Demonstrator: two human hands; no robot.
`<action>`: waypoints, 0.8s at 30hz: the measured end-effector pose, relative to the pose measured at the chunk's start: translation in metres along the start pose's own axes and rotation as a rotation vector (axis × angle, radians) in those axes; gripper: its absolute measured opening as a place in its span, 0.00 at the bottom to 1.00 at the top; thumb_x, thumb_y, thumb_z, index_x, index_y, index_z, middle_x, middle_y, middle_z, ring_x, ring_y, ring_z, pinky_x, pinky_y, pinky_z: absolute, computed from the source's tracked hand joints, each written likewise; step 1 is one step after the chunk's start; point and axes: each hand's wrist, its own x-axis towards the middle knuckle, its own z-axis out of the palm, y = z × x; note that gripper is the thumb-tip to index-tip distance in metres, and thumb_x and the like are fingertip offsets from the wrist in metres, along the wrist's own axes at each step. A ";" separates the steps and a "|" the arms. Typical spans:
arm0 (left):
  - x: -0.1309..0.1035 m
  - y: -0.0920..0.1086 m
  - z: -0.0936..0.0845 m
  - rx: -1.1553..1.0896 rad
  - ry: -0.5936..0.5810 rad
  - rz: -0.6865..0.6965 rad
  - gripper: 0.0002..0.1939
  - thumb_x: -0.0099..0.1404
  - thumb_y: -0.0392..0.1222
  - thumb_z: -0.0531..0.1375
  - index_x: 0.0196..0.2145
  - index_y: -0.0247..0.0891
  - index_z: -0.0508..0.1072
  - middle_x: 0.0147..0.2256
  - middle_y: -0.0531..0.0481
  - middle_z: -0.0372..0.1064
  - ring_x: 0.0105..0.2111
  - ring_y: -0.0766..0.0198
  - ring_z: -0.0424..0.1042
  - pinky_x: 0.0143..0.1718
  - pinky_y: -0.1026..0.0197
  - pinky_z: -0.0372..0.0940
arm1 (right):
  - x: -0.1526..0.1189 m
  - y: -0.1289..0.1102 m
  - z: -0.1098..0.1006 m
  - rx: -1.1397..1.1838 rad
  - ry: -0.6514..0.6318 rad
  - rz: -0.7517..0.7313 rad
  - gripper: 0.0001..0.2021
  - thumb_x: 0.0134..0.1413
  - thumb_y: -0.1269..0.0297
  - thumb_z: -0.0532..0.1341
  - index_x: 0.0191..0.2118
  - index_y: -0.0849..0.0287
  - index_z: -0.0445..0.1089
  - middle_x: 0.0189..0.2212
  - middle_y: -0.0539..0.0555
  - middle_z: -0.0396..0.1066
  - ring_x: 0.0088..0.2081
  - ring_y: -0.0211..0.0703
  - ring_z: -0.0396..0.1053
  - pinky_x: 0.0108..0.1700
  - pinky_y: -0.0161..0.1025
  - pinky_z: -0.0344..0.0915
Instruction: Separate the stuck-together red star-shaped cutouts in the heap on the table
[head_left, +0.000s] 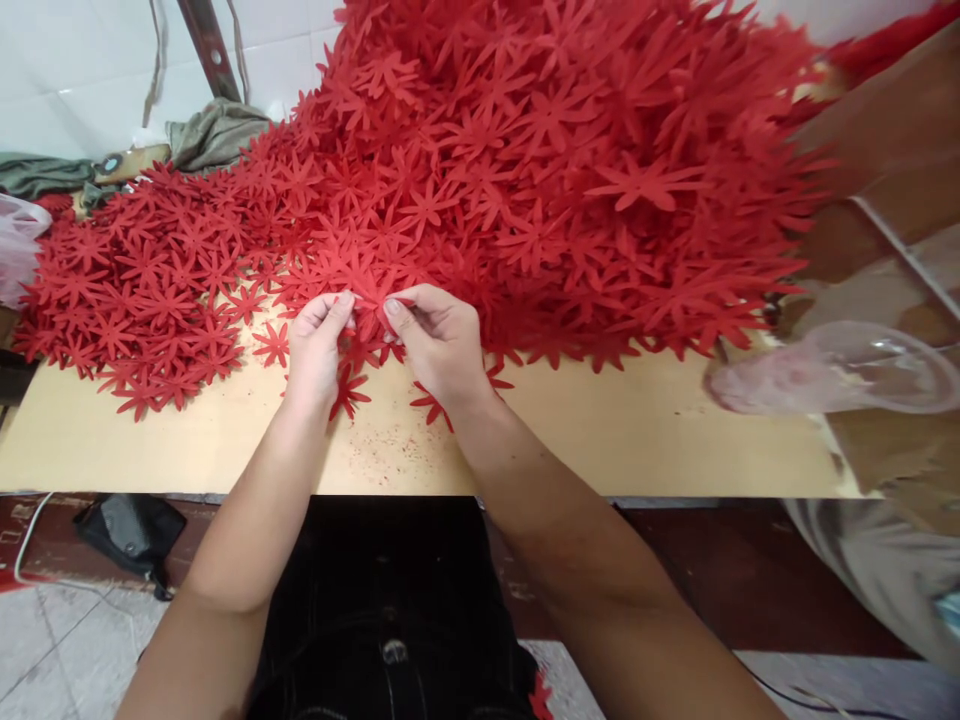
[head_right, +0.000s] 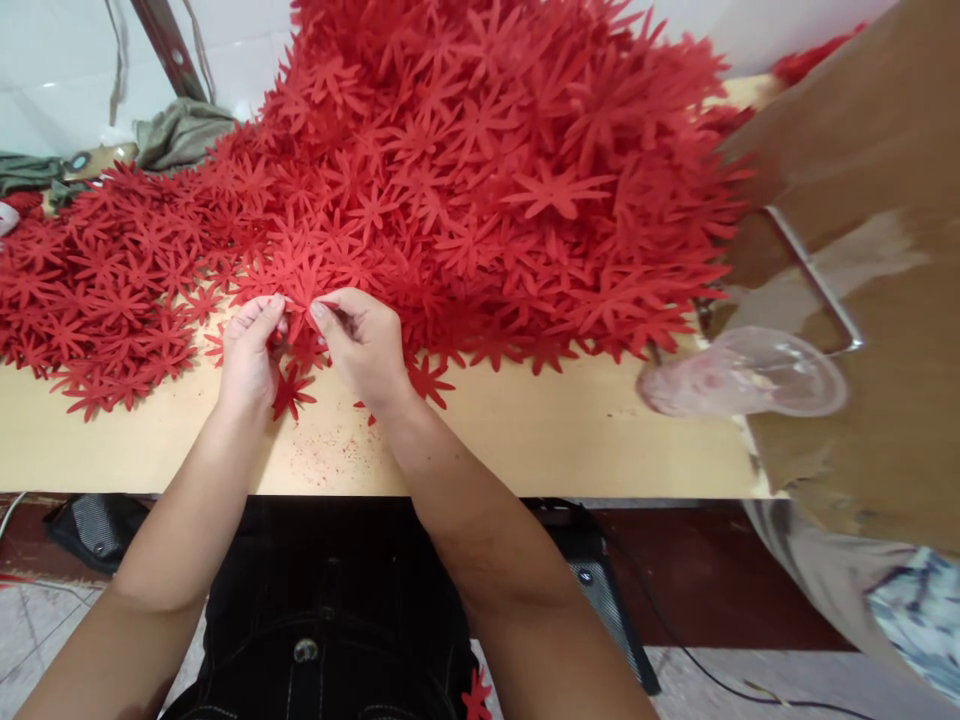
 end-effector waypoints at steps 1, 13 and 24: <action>0.000 0.000 0.000 0.011 0.021 0.006 0.17 0.60 0.49 0.60 0.20 0.39 0.61 0.19 0.57 0.56 0.20 0.72 0.56 0.25 0.65 0.55 | 0.000 0.001 0.001 -0.023 0.001 -0.030 0.13 0.51 0.52 0.62 0.29 0.57 0.68 0.24 0.48 0.64 0.27 0.33 0.61 0.34 0.36 0.61; -0.011 0.009 0.006 -0.113 0.193 0.005 0.14 0.57 0.47 0.63 0.22 0.37 0.65 0.21 0.57 0.62 0.22 0.74 0.61 0.28 0.68 0.60 | -0.001 -0.001 0.008 -0.116 -0.081 -0.194 0.16 0.55 0.51 0.58 0.26 0.58 0.64 0.19 0.46 0.60 0.23 0.32 0.58 0.27 0.35 0.56; -0.021 0.011 0.001 -0.025 0.092 0.087 0.13 0.56 0.46 0.64 0.23 0.37 0.66 0.21 0.57 0.62 0.21 0.73 0.61 0.25 0.67 0.59 | 0.000 -0.005 0.008 0.165 -0.333 0.250 0.24 0.35 0.42 0.67 0.27 0.57 0.60 0.18 0.44 0.65 0.20 0.30 0.62 0.23 0.32 0.60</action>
